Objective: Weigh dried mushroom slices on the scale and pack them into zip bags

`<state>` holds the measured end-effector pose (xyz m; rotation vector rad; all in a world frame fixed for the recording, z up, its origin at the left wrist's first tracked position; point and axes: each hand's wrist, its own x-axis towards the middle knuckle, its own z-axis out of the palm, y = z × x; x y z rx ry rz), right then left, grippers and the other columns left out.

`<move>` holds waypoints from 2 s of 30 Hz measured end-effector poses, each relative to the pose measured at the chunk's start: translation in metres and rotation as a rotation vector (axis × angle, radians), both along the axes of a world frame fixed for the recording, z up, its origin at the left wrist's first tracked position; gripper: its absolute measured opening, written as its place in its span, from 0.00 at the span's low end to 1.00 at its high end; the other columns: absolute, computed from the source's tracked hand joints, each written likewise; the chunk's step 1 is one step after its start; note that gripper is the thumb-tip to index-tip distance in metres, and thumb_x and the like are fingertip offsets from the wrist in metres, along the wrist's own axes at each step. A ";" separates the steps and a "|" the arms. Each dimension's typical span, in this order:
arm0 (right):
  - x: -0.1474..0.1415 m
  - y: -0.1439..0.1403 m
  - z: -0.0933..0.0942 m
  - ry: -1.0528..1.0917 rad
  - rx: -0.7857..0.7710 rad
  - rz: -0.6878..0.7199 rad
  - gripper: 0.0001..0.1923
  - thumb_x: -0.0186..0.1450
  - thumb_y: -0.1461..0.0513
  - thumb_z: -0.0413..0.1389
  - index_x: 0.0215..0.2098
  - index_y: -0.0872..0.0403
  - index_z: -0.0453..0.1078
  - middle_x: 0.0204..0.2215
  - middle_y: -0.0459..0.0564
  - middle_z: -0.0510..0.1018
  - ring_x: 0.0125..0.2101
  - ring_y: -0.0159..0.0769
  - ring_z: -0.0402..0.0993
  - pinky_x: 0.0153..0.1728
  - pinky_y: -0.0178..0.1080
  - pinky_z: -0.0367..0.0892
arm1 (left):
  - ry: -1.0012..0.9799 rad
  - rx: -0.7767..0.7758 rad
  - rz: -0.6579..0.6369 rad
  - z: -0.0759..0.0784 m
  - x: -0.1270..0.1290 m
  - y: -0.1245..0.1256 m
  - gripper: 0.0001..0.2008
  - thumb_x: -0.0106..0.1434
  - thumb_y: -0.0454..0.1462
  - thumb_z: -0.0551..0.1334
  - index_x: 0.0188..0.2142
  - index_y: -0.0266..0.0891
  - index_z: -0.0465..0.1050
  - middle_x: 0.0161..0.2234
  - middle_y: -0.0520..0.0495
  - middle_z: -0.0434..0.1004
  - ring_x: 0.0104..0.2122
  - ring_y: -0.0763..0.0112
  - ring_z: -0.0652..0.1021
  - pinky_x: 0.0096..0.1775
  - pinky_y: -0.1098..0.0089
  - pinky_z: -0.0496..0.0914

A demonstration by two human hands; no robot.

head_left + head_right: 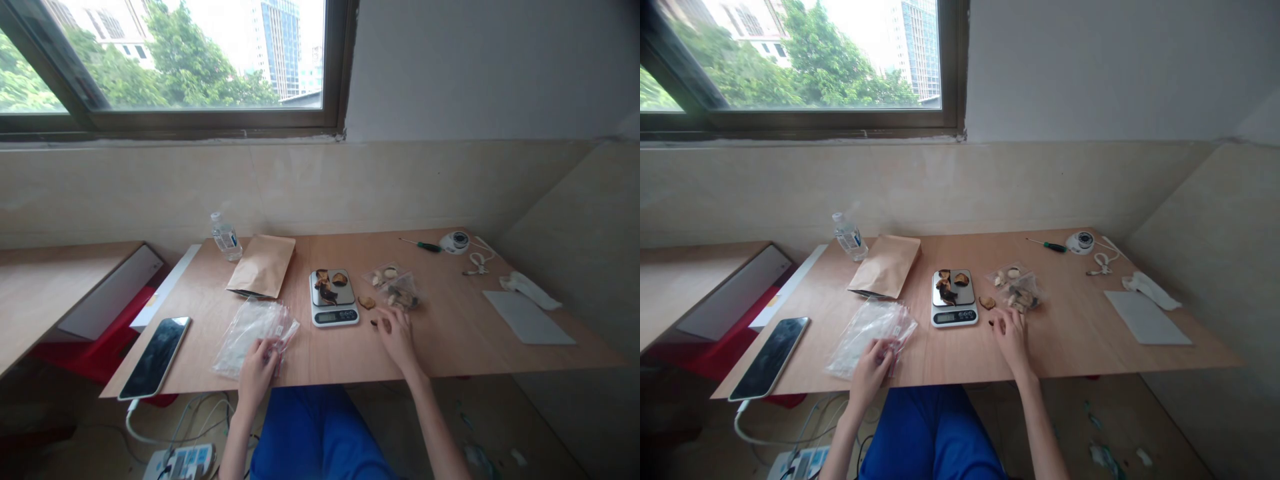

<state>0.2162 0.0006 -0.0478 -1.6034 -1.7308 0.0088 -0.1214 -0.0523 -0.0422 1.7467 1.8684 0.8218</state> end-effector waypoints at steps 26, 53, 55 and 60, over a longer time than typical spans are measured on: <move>-0.013 0.053 -0.003 -0.053 -0.013 0.028 0.11 0.60 0.62 0.49 0.40 0.55 0.68 0.34 0.53 0.76 0.36 0.43 0.70 0.38 0.43 0.64 | -0.015 -0.013 -0.019 -0.001 0.000 0.000 0.12 0.62 0.40 0.49 0.39 0.44 0.69 0.39 0.48 0.68 0.34 0.68 0.74 0.38 0.66 0.67; -0.010 0.017 -0.015 0.064 0.039 -0.043 0.13 0.63 0.63 0.44 0.39 0.56 0.69 0.38 0.58 0.72 0.41 0.46 0.66 0.44 0.50 0.62 | -0.284 0.034 0.073 0.008 -0.003 0.007 0.15 0.58 0.46 0.54 0.35 0.38 0.73 0.32 0.47 0.72 0.26 0.70 0.73 0.29 0.68 0.70; -0.026 0.015 -0.004 0.078 0.023 -0.047 0.13 0.64 0.62 0.45 0.41 0.56 0.69 0.40 0.58 0.72 0.44 0.47 0.66 0.46 0.51 0.60 | -0.364 0.050 0.104 0.019 0.003 0.007 0.16 0.58 0.46 0.56 0.36 0.38 0.73 0.33 0.46 0.73 0.27 0.70 0.74 0.28 0.69 0.70; -0.097 -0.014 0.028 0.388 -0.181 0.287 0.14 0.66 0.57 0.45 0.44 0.52 0.68 0.42 0.53 0.73 0.41 0.39 0.71 0.43 0.41 0.66 | -0.492 0.109 0.083 0.045 0.038 0.003 0.15 0.59 0.45 0.57 0.40 0.39 0.71 0.27 0.51 0.67 0.23 0.74 0.70 0.24 0.74 0.68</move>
